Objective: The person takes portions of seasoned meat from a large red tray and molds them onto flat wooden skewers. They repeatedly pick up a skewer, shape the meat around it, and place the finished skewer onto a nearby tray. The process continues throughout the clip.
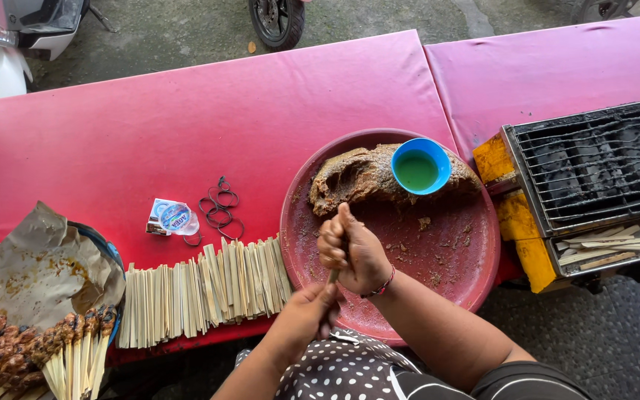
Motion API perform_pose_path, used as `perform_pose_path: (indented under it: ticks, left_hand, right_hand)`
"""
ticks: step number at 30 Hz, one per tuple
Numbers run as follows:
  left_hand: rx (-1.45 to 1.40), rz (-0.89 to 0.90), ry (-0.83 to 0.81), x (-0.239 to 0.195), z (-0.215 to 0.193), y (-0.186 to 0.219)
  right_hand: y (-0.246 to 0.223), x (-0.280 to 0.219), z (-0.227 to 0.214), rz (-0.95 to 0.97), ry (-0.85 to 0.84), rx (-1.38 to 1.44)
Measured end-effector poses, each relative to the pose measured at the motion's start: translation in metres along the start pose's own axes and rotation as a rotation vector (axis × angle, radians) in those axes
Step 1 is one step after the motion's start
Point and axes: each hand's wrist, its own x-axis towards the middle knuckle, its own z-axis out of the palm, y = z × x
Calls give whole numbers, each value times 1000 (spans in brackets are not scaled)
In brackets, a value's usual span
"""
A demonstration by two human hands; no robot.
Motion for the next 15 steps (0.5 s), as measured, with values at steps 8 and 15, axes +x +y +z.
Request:
perform_pose_path:
  ticks: [8, 15]
  left_hand:
    - [-93, 55, -68, -23, 11, 16]
    - [58, -67, -45, -22, 14, 16]
  right_hand:
    - [-1, -10, 13, -70, 16, 66]
    - [-5, -14, 13, -6, -147, 136]
